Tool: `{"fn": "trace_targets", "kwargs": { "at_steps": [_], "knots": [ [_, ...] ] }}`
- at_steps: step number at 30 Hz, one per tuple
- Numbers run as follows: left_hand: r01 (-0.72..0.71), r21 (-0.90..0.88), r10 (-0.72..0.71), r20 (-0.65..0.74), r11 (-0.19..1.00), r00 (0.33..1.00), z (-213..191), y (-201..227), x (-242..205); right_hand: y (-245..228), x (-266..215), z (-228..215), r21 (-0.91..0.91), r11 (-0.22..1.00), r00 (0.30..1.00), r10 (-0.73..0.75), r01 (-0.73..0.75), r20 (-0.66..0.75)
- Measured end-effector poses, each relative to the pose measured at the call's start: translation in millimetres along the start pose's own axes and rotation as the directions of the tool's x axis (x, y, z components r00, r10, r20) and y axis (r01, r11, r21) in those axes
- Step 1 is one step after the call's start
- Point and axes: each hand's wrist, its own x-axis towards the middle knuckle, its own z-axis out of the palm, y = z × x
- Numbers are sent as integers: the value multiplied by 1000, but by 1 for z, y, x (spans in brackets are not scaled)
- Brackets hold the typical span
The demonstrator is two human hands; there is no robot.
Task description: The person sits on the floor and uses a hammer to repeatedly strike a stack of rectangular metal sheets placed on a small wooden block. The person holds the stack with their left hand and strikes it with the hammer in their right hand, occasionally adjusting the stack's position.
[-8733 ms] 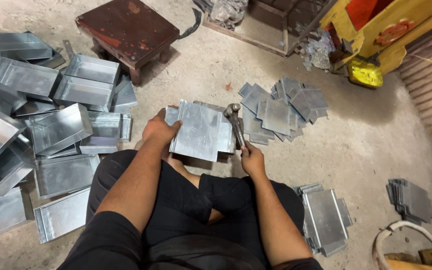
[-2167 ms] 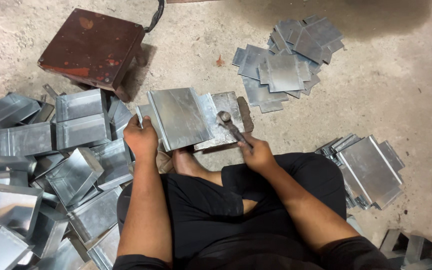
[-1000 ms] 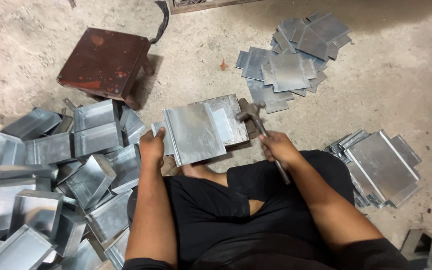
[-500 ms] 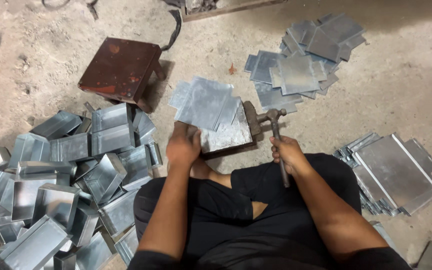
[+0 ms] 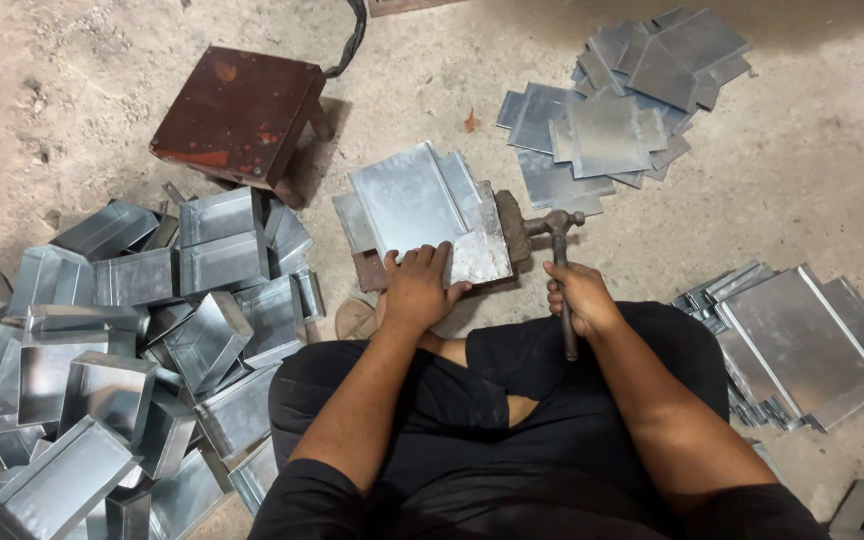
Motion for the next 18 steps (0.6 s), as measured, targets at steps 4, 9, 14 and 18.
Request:
{"fn": "trace_targets", "kwargs": {
  "at_steps": [4, 9, 14, 18],
  "knots": [
    [20, -146, -14, 42, 989, 999, 5, -4, -5, -3, 5, 1, 21, 1000, 1000, 16, -15, -17],
    [162, -168, -228, -545, 972, 807, -2, -49, 3, 4, 5, -4, 39, 999, 999, 27, -27, -22],
    [651, -499, -773, -63, 572, 631, 2, -110, 29, 5, 2, -1, -83, 993, 996, -84, 82, -27],
    [616, -572, -741, 22, 541, 671, 30, -121, 27, 2, -27, 16, -393, 890, 958, -279, 231, -68]
  ]
}}
